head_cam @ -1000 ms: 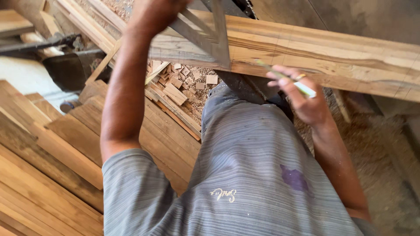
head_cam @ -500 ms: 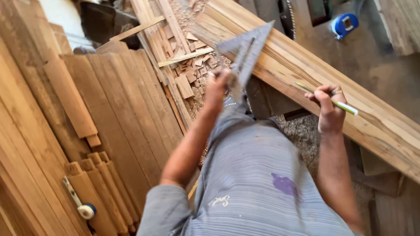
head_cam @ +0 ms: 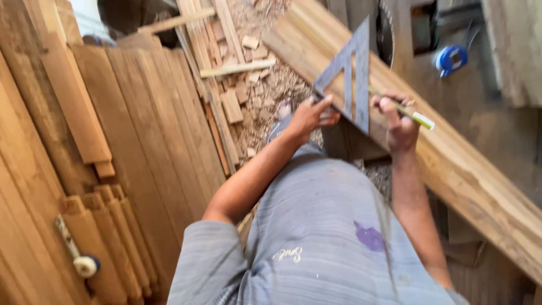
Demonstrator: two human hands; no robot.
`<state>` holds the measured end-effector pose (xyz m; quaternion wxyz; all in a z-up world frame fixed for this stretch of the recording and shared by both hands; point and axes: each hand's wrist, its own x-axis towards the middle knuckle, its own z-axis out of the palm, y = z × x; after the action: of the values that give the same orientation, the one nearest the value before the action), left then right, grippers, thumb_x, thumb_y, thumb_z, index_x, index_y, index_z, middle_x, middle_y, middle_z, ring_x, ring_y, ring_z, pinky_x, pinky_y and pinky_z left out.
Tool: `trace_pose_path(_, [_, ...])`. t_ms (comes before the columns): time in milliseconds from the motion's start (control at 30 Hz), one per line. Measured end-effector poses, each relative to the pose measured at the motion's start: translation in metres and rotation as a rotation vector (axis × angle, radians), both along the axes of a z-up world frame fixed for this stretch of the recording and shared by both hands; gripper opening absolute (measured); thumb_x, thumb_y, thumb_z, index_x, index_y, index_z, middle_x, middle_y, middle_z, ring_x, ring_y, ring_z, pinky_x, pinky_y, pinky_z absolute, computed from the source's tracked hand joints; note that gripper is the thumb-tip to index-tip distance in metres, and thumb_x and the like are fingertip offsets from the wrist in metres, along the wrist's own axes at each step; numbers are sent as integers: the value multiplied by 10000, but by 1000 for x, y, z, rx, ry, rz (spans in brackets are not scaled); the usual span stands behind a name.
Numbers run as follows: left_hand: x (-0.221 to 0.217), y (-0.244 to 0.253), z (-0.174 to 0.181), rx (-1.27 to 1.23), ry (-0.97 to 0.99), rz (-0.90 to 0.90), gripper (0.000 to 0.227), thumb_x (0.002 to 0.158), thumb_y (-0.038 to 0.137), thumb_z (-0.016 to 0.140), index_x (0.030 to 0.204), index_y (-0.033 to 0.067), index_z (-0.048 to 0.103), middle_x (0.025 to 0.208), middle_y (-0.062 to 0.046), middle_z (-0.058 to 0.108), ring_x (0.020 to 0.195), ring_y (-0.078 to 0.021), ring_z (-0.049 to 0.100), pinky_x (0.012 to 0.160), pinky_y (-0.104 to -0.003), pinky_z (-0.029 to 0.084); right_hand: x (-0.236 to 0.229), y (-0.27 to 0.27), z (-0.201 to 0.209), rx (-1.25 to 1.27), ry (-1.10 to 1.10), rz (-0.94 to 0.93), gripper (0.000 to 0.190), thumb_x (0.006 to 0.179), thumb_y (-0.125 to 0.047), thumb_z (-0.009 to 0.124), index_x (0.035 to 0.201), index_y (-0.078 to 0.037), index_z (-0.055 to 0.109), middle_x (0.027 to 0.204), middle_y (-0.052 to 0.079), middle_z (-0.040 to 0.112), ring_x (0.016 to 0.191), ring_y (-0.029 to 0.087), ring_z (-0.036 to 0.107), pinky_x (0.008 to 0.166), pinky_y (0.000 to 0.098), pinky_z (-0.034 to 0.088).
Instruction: The person uses a speed square and a pencil to draw straight lines on several wooden planks. They position the square on the wood and draw along its edge, then move to the next plank to repeat the process.
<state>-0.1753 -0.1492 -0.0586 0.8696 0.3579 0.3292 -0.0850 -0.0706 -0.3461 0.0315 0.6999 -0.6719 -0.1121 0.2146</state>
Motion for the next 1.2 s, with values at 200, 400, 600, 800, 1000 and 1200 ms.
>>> trace_pose_path(200, [-10,44,13,-9,60,-39,442,962,366,675,1183,1,562,1070,-185,731,925,-260,764,793,-363,648,9,15,-25,-112,26,-21,146,1066,-127,630,1096,10,593,1050,132,725,1005,177,723,960,292,583])
trace_pose_path(400, [-6,67,22,-21,51,-128,447,966,385,655,1149,-20,607,1084,-165,738,923,-235,764,769,-332,651,13,22,-30,-71,38,-48,135,1063,-129,625,1101,-8,576,1039,141,736,991,172,730,970,292,593])
trace_pose_path(600, [-1,84,24,55,53,-307,530,967,448,652,1130,-55,679,1086,-184,748,888,-224,764,756,-318,652,15,23,-26,-118,23,-111,138,1079,-145,625,1116,-22,576,1019,121,746,952,149,725,882,249,570])
trace_pose_path(800, [-1,91,18,59,38,-375,576,951,470,646,1170,-62,678,1132,-178,739,907,-222,757,772,-312,639,14,25,-26,-156,11,-119,141,1087,-150,625,1120,-22,577,1011,119,739,945,151,733,839,236,562])
trace_pose_path(1000, [0,90,20,12,32,-351,592,952,459,649,1216,-71,634,1238,-188,695,1005,-259,753,784,-333,645,13,24,-25,-165,-6,-120,138,1099,-137,621,1129,-8,580,1021,128,737,959,158,736,844,239,568])
trace_pose_path(1200, [1,95,28,-15,48,-364,608,950,478,634,1244,-52,601,1227,-177,681,993,-249,747,782,-352,662,16,24,-27,-161,-11,-122,130,1098,-126,614,1131,-7,574,1011,136,747,957,167,749,837,242,580])
